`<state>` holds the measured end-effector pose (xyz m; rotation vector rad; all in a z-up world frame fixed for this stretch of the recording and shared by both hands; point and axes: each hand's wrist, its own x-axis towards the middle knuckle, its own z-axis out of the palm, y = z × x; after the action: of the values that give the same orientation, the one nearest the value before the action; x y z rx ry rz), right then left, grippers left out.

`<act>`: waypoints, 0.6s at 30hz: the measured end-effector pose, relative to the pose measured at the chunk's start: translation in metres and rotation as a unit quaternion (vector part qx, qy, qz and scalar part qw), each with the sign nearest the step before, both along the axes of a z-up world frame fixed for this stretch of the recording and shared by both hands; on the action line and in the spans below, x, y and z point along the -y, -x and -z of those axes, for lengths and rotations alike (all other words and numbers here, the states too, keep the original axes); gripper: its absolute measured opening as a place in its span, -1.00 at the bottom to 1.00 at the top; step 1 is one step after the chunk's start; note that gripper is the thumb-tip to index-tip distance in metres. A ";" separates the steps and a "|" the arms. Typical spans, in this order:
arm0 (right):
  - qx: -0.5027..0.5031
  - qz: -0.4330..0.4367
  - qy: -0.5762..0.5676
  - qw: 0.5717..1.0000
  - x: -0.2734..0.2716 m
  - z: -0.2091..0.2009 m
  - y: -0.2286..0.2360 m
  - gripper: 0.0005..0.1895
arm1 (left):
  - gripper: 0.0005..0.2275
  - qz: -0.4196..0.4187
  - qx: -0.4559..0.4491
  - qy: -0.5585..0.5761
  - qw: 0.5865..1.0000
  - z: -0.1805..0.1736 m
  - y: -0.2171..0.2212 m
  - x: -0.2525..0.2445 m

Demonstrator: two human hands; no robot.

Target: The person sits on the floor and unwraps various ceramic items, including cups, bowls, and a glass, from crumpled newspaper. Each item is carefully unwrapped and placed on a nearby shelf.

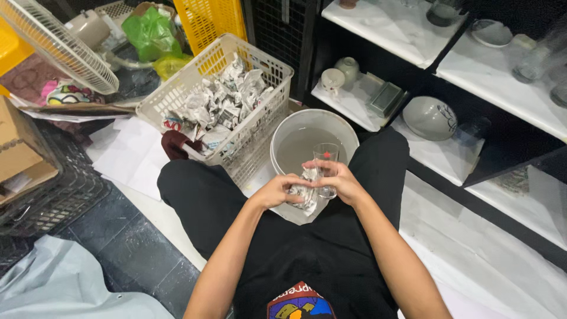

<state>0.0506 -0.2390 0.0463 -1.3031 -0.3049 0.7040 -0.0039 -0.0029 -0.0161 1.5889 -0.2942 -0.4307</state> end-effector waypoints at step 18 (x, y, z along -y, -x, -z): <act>0.393 -0.232 0.097 0.884 -0.039 -0.035 -0.059 -0.50 | -0.78 -0.208 0.147 -0.224 0.941 -0.028 -0.039 -0.038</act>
<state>0.1098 -0.1999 0.0817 -1.6929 -1.2685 0.5733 0.0355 0.0351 0.0124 2.1061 -0.0770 0.0838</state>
